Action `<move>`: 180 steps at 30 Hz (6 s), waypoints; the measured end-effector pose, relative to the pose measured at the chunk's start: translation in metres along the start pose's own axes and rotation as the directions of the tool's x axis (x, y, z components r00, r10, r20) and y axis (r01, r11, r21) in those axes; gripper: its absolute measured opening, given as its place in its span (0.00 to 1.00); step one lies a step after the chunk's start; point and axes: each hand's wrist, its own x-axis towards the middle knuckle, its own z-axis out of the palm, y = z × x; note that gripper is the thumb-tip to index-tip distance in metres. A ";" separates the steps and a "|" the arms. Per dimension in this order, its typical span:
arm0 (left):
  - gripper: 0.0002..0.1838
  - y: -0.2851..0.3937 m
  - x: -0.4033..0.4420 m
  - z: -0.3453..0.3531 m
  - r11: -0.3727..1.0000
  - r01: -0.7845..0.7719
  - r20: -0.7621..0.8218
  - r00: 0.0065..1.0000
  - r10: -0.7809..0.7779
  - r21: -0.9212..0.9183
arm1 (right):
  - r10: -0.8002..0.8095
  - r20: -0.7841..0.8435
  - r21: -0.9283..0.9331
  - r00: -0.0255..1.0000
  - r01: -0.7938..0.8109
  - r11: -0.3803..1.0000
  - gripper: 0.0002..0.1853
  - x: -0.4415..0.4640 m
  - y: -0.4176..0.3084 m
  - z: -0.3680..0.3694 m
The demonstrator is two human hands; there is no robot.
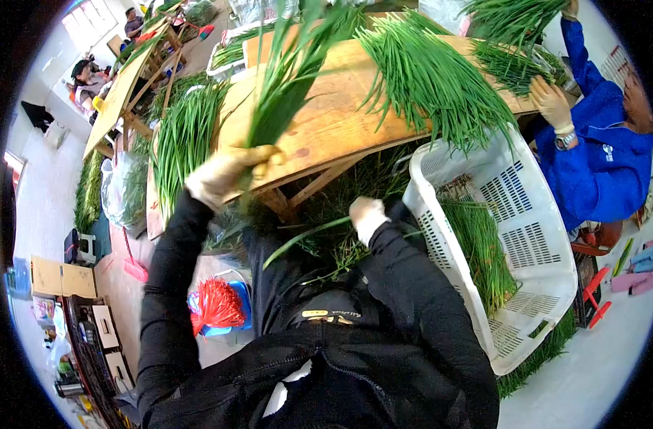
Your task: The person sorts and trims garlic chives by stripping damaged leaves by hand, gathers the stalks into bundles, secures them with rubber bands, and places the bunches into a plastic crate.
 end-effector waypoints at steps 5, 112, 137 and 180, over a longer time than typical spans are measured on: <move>0.17 -0.142 0.027 0.021 0.743 0.130 -0.134 0.950 -0.284 -0.657 | -0.098 0.034 0.314 0.995 0.083 0.946 0.17 -0.027 0.015 -0.029; 0.24 -0.125 -0.006 0.046 0.528 0.234 -0.389 0.899 0.203 0.816 | 0.081 -0.225 0.499 0.971 0.186 -0.846 0.27 0.022 -0.037 -0.118; 0.16 0.000 -0.137 -0.167 -0.018 -0.013 0.022 0.736 0.676 1.000 | -0.146 -0.456 0.851 0.878 0.381 -0.361 0.18 0.252 -0.243 -0.222; 0.34 -0.003 0.012 -0.048 -0.789 0.031 0.002 0.999 0.041 0.614 | 0.618 0.748 0.356 0.241 -0.932 -0.067 0.64 -0.397 0.270 0.316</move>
